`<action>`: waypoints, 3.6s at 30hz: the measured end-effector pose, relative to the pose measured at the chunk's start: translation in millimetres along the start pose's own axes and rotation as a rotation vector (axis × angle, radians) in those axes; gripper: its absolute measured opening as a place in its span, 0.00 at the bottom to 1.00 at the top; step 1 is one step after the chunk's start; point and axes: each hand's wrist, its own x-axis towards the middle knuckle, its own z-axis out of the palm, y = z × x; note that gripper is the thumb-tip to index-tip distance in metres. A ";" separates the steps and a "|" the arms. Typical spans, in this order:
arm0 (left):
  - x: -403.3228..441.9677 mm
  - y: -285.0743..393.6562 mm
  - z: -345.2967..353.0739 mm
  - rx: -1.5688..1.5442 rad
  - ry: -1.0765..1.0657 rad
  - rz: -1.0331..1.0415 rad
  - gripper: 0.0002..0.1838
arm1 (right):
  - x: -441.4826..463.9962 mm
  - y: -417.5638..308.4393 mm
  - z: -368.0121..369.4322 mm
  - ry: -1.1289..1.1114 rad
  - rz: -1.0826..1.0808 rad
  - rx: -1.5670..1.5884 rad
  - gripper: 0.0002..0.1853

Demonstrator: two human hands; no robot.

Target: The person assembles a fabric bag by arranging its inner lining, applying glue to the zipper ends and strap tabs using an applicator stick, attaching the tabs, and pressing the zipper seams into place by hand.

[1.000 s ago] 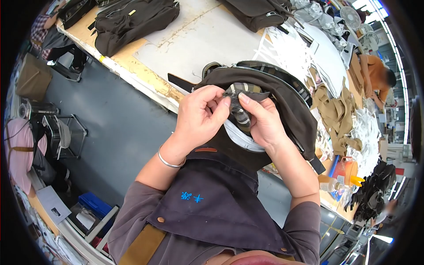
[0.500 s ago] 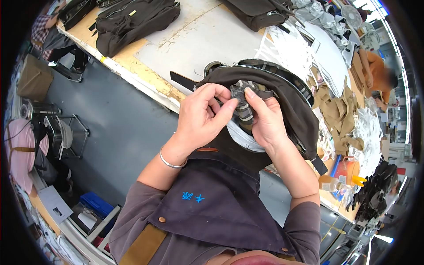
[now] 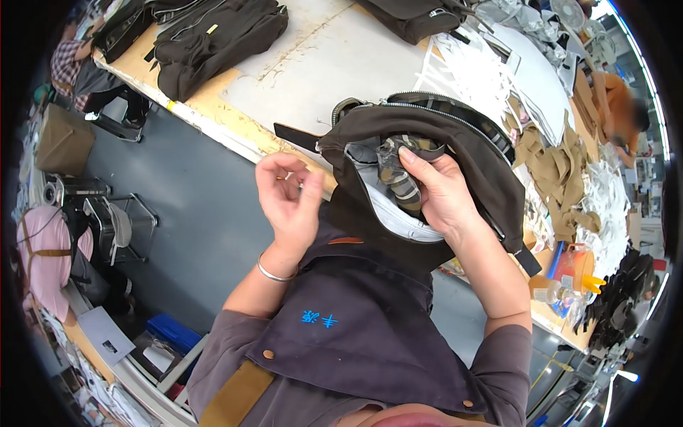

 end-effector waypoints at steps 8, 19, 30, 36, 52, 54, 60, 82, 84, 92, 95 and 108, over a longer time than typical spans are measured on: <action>33.1 20.2 13.9 0.156 -0.245 0.256 0.20 | 6.6 15.7 0.3 0.049 0.046 -0.020 0.14; 57.7 9.3 33.6 -0.215 -0.261 0.133 0.26 | 23.1 4.2 11.4 -0.199 0.278 0.075 0.15; 55.1 13.7 41.3 -0.300 -0.198 0.067 0.33 | 28.7 3.7 22.9 -0.261 0.277 0.106 0.18; 56.0 12.4 38.6 -0.214 -0.226 0.096 0.31 | 33.8 6.8 24.2 -0.297 0.285 0.128 0.18; 54.7 14.2 39.1 -0.293 -0.191 0.037 0.30 | 35.9 9.0 37.8 -0.340 0.070 0.045 0.18; 55.3 13.3 38.6 -0.278 -0.198 0.048 0.30 | 34.4 9.2 39.9 -0.301 0.093 0.106 0.18; 54.2 10.6 37.0 -0.319 -0.200 0.032 0.31 | 35.5 5.8 40.6 -0.350 0.110 0.085 0.18; 57.0 10.4 31.8 -0.596 -0.225 -0.068 0.29 | 36.4 5.7 26.9 -0.425 0.281 0.092 0.18; 55.3 14.6 36.8 -0.608 -0.158 -0.092 0.30 | 37.0 5.2 26.4 -0.414 0.279 0.085 0.19; 57.0 13.8 35.4 -0.338 -0.226 -0.044 0.32 | 39.0 12.1 37.9 -0.409 0.000 0.008 0.19; 55.0 16.4 34.2 -0.244 -0.256 -0.040 0.34 | 39.5 12.8 42.5 -0.347 -0.058 0.022 0.17; 46.3 14.7 36.1 -0.125 -0.287 -0.026 0.37 | 36.8 5.9 41.4 -0.429 -0.120 0.060 0.15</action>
